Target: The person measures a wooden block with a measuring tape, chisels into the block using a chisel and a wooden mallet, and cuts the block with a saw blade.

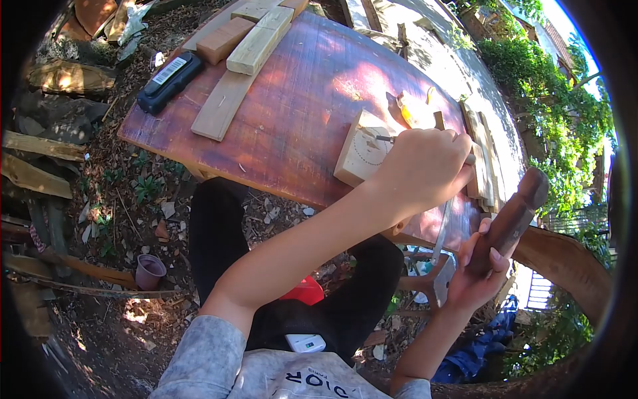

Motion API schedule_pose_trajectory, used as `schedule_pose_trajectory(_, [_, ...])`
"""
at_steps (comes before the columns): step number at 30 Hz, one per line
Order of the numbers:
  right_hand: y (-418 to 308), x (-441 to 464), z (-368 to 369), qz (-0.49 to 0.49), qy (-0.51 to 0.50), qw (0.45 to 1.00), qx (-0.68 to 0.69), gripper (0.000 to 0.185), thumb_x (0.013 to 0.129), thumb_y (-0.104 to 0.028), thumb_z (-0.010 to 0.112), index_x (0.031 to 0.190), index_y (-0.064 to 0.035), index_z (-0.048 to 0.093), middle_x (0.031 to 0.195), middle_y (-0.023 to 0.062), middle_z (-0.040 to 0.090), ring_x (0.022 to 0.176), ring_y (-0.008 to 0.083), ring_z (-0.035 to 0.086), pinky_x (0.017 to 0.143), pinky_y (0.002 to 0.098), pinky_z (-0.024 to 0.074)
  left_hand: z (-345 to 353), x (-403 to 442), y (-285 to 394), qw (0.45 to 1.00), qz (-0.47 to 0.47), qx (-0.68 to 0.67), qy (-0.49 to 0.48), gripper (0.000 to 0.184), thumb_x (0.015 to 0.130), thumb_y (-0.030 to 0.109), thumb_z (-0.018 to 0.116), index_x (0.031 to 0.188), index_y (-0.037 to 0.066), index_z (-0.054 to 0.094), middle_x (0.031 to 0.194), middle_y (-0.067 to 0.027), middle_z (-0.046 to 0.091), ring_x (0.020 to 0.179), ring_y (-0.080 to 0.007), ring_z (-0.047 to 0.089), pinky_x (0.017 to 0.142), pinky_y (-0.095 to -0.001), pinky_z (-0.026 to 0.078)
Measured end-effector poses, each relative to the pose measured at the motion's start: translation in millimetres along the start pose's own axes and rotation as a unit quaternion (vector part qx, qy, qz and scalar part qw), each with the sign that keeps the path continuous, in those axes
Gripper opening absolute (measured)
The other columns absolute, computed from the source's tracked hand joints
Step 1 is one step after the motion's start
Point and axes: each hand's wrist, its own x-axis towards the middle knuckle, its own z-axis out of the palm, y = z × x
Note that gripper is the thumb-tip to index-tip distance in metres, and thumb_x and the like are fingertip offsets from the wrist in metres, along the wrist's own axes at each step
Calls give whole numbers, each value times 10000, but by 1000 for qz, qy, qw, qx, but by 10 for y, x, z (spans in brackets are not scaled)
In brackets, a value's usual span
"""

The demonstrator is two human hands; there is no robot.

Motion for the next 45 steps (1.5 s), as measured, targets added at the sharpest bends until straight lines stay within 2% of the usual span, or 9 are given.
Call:
schedule_pose_trajectory(6, [-1, -2, 74, 21, 36, 999, -1, 763, 858, -185, 619, 1533, -59, 287, 1151, 198, 547, 589, 171, 547, 501, 227, 437, -15, -14, -8, 1000, 5, -8, 7, 249, 909, 259, 719, 903, 44, 595, 761, -120, 661, 744, -330, 696, 657, -470, 539])
schedule_pose_trajectory(12, [-114, 47, 145, -15, 29, 996, -84, 725, 919, -253, 629, 1528, -38, 298, 1145, 193, 560, 585, 156, 529, 515, 225, 413, -97, 14, 6, 997, -17, -61, 35, 227, 920, 250, 696, 857, 52, 604, 742, -132, 659, 714, -347, 683, 649, -472, 527])
schedule_pose_trajectory(17, [-491, 304, 140, -168, 94, 973, -129, 504, 1071, -305, 523, 1474, -30, 395, 1207, 174, 583, 630, 134, 477, 557, 253, 358, -121, 75, -7, 993, -39, -95, 58, 267, 941, 279, 679, 832, 45, 611, 696, -136, 642, 673, -361, 666, 639, -471, 510])
schedule_pose_trajectory(22, [-497, 394, 474, -216, 132, 959, -123, 520, 1072, -317, 557, 1477, -35, 390, 1234, 190, 594, 646, 125, 491, 561, 234, 360, -165, 90, -5, 991, -44, -105, 65, 277, 962, 288, 670, 850, 39, 623, 719, -139, 659, 691, -359, 677, 642, -468, 517])
schedule_pose_trajectory(26, [-421, 207, 665, 28, -93, 933, -347, 477, 1075, -277, 563, 1467, -26, 458, 1102, 106, 630, 636, 64, 471, 527, 213, 341, -145, 83, -45, 994, -46, -85, 58, 292, 975, 305, 673, 862, 38, 634, 739, -139, 677, 711, -357, 689, 653, -471, 525])
schedule_pose_trajectory(33, [-384, 398, 535, -154, 111, 965, -181, 539, 1073, -307, 556, 1497, -17, 390, 1046, 131, 606, 622, 106, 515, 517, 233, 362, -162, 70, -34, 992, -51, -102, 61, 275, 965, 307, 689, 882, 47, 649, 760, -138, 680, 728, -356, 695, 657, -474, 528])
schedule_pose_trajectory(37, [-282, 151, 644, 8, -76, 930, -359, 603, 1051, -270, 563, 1577, -25, 401, 1027, 76, 595, 638, 74, 490, 542, 213, 362, -172, 81, -52, 993, -54, -95, 52, 261, 960, 299, 692, 891, 50, 655, 762, -138, 679, 731, -360, 697, 658, -482, 528])
schedule_pose_trajectory(43, [-111, 186, 476, -66, 88, 982, -154, 438, 1099, -309, 524, 1429, -42, 418, 1053, 90, 595, 616, 78, 485, 519, 226, 367, -111, 46, -70, 997, -57, -45, 19, 254, 956, 286, 690, 915, 39, 653, 759, -153, 685, 746, -364, 707, 661, -483, 541])
schedule_pose_trajectory(45, [-15, 97, 513, -12, 12, 974, -225, 472, 1098, -298, 525, 1474, -42, 400, 1054, 100, 595, 612, 85, 489, 509, 228, 374, -86, 61, -79, 998, -63, -21, 1, 258, 954, 284, 693, 913, 33, 649, 754, -159, 685, 750, -364, 710, 663, -484, 546])
